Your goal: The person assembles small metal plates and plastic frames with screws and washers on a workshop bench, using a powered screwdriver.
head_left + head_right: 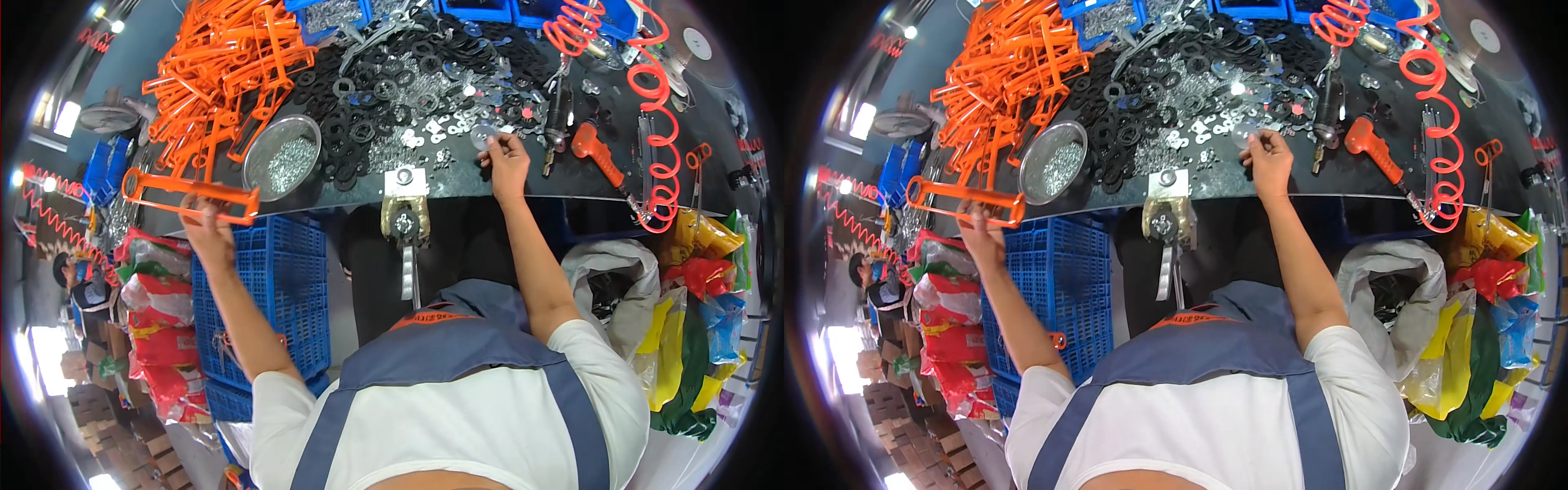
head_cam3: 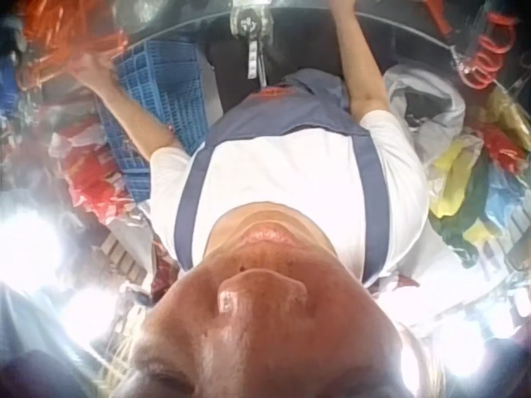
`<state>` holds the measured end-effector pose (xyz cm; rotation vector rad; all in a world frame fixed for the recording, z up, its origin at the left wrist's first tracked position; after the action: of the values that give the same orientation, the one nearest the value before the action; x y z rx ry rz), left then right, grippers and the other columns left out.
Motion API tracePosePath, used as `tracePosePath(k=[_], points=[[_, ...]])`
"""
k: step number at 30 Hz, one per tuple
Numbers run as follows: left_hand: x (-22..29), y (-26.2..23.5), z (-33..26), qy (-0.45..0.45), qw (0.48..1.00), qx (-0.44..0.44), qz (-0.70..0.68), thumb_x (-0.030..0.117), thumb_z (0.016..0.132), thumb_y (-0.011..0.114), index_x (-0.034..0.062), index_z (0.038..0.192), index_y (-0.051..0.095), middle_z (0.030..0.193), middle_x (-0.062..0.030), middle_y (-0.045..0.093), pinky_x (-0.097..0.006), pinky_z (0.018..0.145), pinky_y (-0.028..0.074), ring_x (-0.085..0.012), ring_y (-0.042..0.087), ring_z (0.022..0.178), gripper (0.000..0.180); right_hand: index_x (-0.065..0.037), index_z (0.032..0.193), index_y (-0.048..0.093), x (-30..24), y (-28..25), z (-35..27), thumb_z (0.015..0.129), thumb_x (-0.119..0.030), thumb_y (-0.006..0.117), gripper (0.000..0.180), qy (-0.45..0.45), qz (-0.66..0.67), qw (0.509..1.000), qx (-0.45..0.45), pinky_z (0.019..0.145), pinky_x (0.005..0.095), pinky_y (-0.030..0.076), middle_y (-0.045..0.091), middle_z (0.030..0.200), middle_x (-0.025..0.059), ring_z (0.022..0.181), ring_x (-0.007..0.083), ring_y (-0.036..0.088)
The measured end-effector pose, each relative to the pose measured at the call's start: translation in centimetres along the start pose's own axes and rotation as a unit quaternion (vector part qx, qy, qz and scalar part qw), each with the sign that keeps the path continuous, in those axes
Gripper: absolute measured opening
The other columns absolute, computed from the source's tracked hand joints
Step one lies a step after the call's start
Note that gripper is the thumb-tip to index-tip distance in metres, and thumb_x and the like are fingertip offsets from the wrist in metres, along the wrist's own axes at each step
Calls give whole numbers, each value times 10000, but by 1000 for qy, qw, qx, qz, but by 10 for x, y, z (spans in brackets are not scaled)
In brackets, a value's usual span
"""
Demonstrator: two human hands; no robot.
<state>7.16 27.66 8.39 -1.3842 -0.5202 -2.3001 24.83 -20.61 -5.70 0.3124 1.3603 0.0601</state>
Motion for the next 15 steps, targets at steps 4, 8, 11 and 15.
tracePosePath(k=[4, 8, 11, 15], points=[[12, 96, -52, 67, 993, -87, -40, 53, 749, 724, 134, 1215, 271, 1141, -189, 552, -444, 927, 454, -296, 568, 1054, 655, 1, 903, 543, -3, 10, -45, 895, -130, 587, 138, 111, 124, 985, -36, 469, 201, 426, 592, 732, 55, 588, 95, 579], [6, 180, -94, 85, 964, -233, -91, 80, 596, 854, 130, 1256, 263, 1166, -173, 530, -420, 919, 474, -282, 567, 1060, 888, 4, 935, 517, -26, 36, -96, 913, -133, 553, 144, 230, 172, 951, -114, 485, 220, 492, 602, 776, 89, 628, 153, 625], [-16, 196, -110, 55, 967, -247, -38, 156, 533, 889, 108, 1275, 244, 1162, -145, 509, -413, 909, 478, -266, 565, 1052, 984, 18, 941, 530, -30, 31, -108, 902, -119, 573, 149, 245, 145, 946, -156, 527, 232, 519, 612, 810, 102, 660, 167, 637], [-44, 204, -128, 9, 942, -329, 72, 157, 540, 888, 53, 1269, 269, 1156, -131, 505, -390, 931, 459, -247, 553, 1072, 962, 34, 962, 560, -36, 30, -112, 886, -97, 597, 156, 260, 134, 941, -169, 565, 230, 521, 620, 820, 100, 672, 159, 635]])
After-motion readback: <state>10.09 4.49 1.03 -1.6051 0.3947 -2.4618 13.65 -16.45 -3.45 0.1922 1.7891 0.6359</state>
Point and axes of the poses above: each hand's wrist, its own z-axis towards the middle knuckle, its own y-axis out of the palm, x = y × z, the point moved 7 cm from there along z, towards the middle knuckle
